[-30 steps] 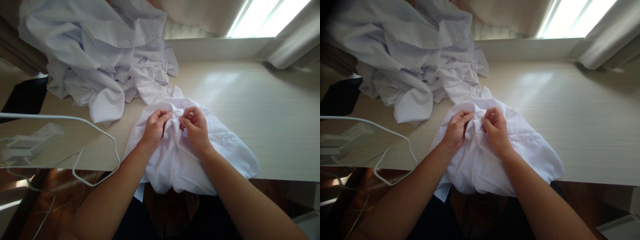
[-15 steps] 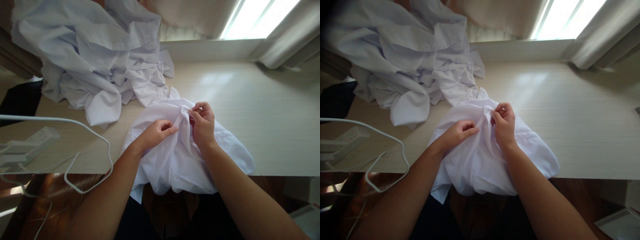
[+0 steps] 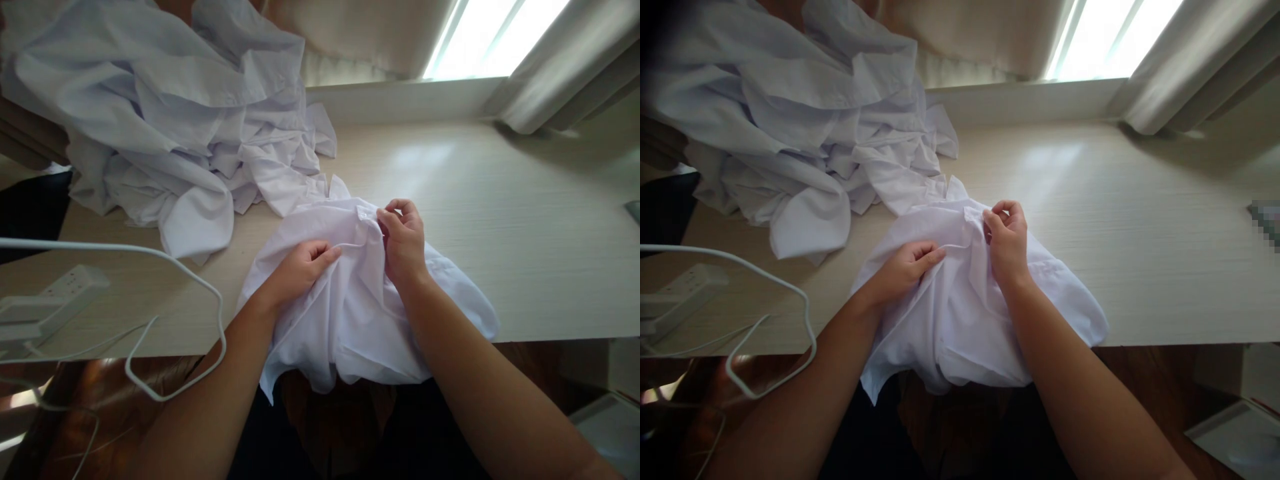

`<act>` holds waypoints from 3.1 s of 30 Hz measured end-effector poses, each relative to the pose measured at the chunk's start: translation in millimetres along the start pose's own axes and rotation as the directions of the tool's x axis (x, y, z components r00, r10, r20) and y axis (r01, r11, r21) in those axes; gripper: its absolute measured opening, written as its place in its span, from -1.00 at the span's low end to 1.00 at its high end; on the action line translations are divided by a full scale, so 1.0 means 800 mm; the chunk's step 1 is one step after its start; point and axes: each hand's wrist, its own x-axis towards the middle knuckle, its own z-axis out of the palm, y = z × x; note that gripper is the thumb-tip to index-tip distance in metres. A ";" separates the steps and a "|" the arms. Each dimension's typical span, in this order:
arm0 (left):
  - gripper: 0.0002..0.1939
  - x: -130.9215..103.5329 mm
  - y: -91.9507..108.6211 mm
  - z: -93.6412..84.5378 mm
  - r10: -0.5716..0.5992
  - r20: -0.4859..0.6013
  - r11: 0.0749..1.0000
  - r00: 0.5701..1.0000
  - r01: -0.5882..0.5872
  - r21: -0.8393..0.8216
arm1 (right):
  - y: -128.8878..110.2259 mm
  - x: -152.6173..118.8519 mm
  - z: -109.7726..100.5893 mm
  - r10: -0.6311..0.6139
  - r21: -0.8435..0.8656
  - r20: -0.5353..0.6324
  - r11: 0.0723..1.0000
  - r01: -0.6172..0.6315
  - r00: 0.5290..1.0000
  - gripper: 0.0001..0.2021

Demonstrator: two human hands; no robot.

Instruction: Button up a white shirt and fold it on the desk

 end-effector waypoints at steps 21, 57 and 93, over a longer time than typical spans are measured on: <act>-0.57 0.015 -0.027 0.013 0.102 -0.407 0.995 0.908 -0.097 0.035 | -0.069 -0.036 -0.038 0.425 -0.064 0.546 0.880 -0.470 0.722 -0.69; -0.53 0.008 -0.006 0.011 0.131 -0.632 0.966 0.764 -0.241 -0.090 | -0.143 -0.040 -0.056 -0.074 -0.581 0.064 0.808 0.097 0.995 -0.72; -0.56 0.010 -0.008 0.035 0.147 -0.527 0.973 0.837 -0.218 -0.075 | -0.023 -0.053 0.013 0.307 -0.120 0.472 0.951 -0.285 0.826 -0.86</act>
